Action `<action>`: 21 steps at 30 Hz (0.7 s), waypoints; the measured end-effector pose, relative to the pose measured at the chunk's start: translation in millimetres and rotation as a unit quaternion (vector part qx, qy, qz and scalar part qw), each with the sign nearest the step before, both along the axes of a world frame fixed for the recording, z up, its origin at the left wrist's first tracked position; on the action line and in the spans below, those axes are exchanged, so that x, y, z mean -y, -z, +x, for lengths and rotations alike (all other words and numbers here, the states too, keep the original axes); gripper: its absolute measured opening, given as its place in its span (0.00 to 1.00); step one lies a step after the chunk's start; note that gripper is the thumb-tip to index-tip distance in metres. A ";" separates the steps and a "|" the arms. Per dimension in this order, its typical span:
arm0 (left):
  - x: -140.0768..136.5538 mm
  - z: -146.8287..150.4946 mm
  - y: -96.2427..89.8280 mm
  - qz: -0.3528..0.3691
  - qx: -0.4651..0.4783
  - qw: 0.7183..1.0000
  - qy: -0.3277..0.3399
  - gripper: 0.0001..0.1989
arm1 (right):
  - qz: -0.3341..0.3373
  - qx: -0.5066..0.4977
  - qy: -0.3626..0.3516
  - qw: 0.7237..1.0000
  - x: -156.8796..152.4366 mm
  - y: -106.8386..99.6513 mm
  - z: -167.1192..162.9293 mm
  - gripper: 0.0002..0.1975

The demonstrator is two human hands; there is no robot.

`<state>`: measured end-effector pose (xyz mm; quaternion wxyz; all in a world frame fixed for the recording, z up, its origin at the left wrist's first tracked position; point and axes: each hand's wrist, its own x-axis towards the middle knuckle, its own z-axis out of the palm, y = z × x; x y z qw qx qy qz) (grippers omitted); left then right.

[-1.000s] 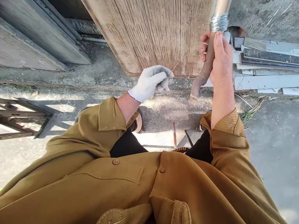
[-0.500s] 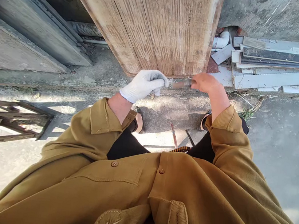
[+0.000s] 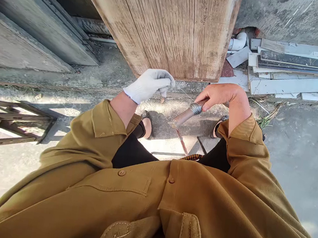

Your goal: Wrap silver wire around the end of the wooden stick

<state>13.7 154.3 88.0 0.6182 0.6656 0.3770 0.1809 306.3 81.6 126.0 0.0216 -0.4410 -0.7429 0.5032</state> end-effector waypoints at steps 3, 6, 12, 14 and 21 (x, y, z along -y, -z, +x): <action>-2.5 0.9 4.3 -0.031 -0.003 0.999 0.020 0.04 | -0.041 -0.054 -0.004 0.998 0.3 -4.5 3.7 0.21; -3.3 3.4 10.5 -0.067 0.027 0.997 0.025 0.07 | 0.026 -0.123 0.164 0.978 3.8 -8.5 -3.2 0.24; 3.2 14.2 11.6 -0.061 0.090 0.994 -0.003 0.10 | 0.092 -0.142 0.371 0.913 1.1 2.0 -41.1 0.21; 5.6 18.2 10.0 -0.044 0.112 0.993 -0.011 0.11 | 0.101 -0.141 0.399 0.901 -4.4 6.8 -51.5 0.19; 10.1 28.3 7.7 0.004 0.095 0.994 -0.061 0.08 | 0.111 -0.111 0.431 0.888 -16.0 6.3 -69.2 0.15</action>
